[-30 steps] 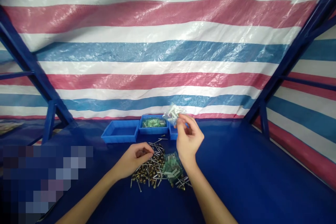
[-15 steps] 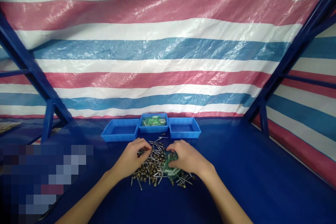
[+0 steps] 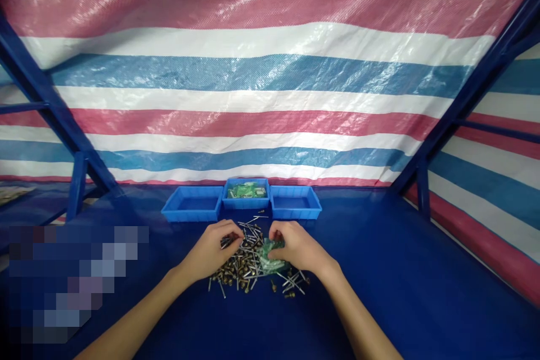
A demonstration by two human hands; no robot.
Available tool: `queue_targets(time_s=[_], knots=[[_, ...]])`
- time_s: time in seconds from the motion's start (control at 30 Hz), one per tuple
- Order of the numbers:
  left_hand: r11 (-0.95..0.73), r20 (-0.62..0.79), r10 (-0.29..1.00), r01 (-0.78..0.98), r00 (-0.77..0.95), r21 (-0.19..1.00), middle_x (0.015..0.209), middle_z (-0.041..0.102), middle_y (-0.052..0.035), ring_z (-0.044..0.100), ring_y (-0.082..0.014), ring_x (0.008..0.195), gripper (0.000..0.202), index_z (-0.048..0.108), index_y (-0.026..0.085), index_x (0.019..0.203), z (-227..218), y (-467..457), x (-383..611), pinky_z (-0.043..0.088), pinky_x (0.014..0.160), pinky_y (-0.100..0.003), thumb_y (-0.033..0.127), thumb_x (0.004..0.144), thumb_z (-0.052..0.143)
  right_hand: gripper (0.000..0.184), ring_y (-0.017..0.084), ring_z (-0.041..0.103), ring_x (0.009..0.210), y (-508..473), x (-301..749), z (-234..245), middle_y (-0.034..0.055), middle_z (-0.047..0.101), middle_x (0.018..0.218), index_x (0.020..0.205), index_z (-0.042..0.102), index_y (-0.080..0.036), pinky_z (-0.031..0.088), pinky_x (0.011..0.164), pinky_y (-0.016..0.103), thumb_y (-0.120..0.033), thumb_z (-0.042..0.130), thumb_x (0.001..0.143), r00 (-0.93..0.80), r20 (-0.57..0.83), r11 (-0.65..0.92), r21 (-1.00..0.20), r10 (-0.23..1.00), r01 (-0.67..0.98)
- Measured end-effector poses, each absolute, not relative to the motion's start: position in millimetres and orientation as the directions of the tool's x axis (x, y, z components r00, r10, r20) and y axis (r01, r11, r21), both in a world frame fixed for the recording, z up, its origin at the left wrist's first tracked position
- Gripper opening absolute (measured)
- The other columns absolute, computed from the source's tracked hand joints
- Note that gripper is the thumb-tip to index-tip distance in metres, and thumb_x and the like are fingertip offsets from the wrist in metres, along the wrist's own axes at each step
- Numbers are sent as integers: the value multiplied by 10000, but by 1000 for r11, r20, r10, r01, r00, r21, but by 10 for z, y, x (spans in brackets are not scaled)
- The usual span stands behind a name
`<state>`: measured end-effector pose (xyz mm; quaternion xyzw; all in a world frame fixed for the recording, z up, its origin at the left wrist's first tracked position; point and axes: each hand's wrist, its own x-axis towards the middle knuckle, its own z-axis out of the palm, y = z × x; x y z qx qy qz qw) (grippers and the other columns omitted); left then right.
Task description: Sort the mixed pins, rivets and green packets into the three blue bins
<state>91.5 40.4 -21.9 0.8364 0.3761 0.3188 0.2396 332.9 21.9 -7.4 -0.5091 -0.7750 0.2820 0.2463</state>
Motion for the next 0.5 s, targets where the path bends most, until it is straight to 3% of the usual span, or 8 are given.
queue_targets(time_s=[0.2,0.37,0.5], knots=[[-515,334,828,376,451,770,765,646,-16,576,-148,682,140,667,193,781,-223,429,927,412,626,-243,218,854,551,71,141,557,565,438,3254,107,-16,629,605,713,708,-210,399,527,255,-268,685,748,-450,83,337,-786,889,519],[-436,300,876,352,378,828,768,672,-13,594,-156,694,156,681,195,859,-220,446,924,417,626,-243,302,859,567,68,162,602,652,583,3140,191,-3,685,698,723,748,-245,443,598,288,-267,691,753,-363,239,399,-784,901,475],[-290,189,905,228,380,929,723,666,-15,583,-152,664,288,652,175,807,-189,457,925,422,618,-245,408,898,507,103,135,528,615,601,2992,60,-3,625,688,767,766,-250,406,578,279,-336,709,762,-232,342,408,-835,911,370]])
